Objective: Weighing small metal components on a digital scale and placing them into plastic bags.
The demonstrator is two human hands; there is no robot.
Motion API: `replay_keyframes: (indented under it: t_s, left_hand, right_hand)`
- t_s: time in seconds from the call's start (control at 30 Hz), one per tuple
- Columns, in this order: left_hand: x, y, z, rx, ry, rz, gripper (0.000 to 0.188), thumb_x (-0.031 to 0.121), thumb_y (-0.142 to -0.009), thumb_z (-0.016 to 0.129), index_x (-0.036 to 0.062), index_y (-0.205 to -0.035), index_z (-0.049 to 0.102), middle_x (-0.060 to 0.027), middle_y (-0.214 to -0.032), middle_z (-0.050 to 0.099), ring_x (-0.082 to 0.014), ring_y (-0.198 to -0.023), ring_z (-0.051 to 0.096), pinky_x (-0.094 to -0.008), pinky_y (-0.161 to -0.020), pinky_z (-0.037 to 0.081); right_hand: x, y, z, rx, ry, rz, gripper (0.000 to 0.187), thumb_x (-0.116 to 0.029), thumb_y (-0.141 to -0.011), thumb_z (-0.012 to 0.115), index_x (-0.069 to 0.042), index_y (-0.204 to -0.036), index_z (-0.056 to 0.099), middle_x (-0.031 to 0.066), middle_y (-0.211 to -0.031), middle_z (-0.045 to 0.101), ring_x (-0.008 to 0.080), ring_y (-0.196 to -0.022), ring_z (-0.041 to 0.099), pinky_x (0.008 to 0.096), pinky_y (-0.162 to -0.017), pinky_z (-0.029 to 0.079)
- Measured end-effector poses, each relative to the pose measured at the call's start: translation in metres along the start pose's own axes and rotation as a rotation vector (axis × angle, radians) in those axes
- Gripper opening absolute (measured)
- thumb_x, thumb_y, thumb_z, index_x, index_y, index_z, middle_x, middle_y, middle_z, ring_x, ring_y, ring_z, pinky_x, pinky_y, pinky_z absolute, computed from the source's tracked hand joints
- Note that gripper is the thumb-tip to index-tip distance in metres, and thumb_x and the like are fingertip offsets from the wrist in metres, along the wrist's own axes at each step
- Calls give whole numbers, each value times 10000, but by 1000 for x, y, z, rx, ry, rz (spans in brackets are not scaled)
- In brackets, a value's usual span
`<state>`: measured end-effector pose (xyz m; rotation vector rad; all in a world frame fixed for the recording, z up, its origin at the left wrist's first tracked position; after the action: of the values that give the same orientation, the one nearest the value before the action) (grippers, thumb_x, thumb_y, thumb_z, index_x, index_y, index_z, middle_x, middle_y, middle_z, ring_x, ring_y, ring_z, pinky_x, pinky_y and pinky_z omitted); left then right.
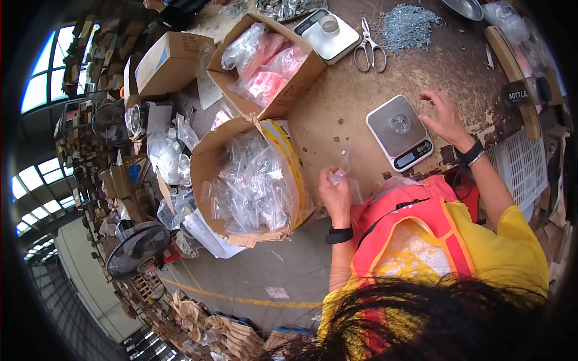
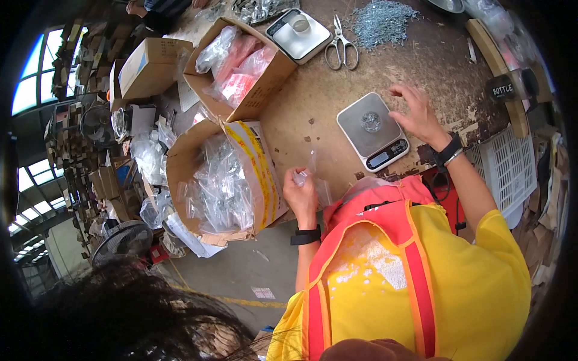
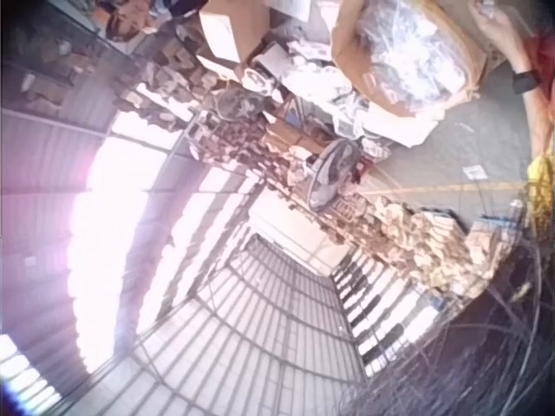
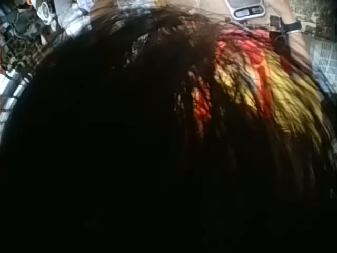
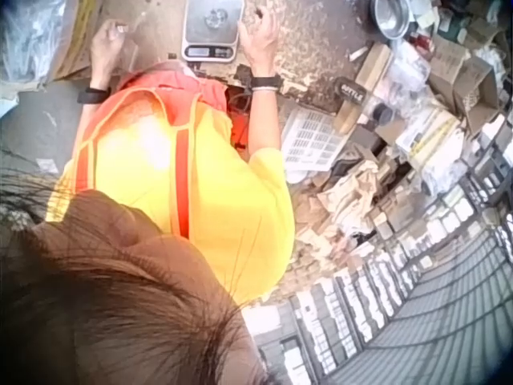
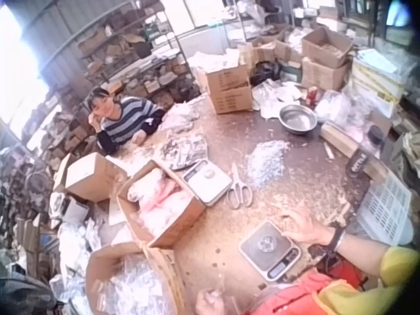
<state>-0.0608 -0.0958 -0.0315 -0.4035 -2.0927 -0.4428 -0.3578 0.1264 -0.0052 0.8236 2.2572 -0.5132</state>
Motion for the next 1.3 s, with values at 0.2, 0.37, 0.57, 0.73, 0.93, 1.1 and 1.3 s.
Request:
replay_keyframes:
  t_s: [0.2, 0.37, 0.57, 0.73, 0.93, 1.1, 1.3]
  left_hand:
    - [10, 0, 1, -1, -18, 24, 119, 86, -872, 721, 27, -937, 641, -30, -767, 625, -97, -714, 571, -276, -662, 488]
    - [4, 0, -1, -16, -5, -5, 131, 102, -871, 727, 29, -932, 638, -38, -752, 626, -103, -699, 574, -283, -663, 492]
    - [3, 3, -3, 15, -32, 16, 139, 114, -870, 730, 31, -923, 631, -36, -742, 627, -104, -692, 575, -286, -646, 492]
    - [-3, 2, -3, 31, -11, 43, 142, 113, -869, 731, 29, -930, 634, -38, -750, 637, -107, -692, 580, -288, -644, 493]
    - [-6, 2, -4, -2, -7, -13, 131, 73, -848, 726, 26, -930, 636, -104, -800, 653, -184, -732, 625, -325, -693, 506]
    - [-2, 1, 4, -27, -17, -15, 137, 76, -848, 731, 29, -936, 638, -107, -805, 660, -190, -732, 629, -330, -692, 507]
    - [4, 2, 3, 6, -30, 68, 136, 98, -867, 739, 31, -914, 630, -32, -727, 613, -90, -687, 561, -276, -638, 481]
  right_hand:
    - [-6, 6, 15, -99, 20, -25, 679, -113, -757, 789, -23, -1360, 489, 163, -1260, 579, 353, -1223, 534, 436, -1082, 403]
    - [-11, 5, 15, -95, 19, -46, 705, -140, -756, 793, -28, -1375, 475, 179, -1250, 573, 382, -1215, 518, 460, -1069, 403]
    - [-22, 1, 28, -126, 66, -75, 844, -161, -680, 859, -34, -1409, 452, 174, -1318, 541, 384, -1269, 481, 460, -1110, 379]
    - [-29, -3, 37, -158, 62, -100, 876, -176, -673, 873, -37, -1418, 433, 166, -1337, 533, 380, -1278, 475, 460, -1122, 377]
    - [-29, -4, 30, -65, 41, -125, 399, -86, -743, 786, -49, -1091, 596, 150, -1277, 569, 361, -1261, 489, 460, -1080, 397]
    - [-45, -12, 48, -84, 146, -234, 186, -14, -728, 748, -27, -843, 603, 116, -1213, 593, 346, -1243, 509, 456, -1046, 418]
    - [-47, -14, 68, -88, 196, -299, 142, -33, -732, 750, -35, -830, 648, 107, -1200, 595, 322, -1255, 504, 446, -1042, 412]
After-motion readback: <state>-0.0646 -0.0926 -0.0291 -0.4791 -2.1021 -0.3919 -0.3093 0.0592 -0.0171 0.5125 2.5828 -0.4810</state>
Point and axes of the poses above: each hand's wrist, its own y-axis away from the middle knuckle, its own z-axis out of the palm, x = y × z, the point moved 7 cm from there along -y, towards the middle knuckle
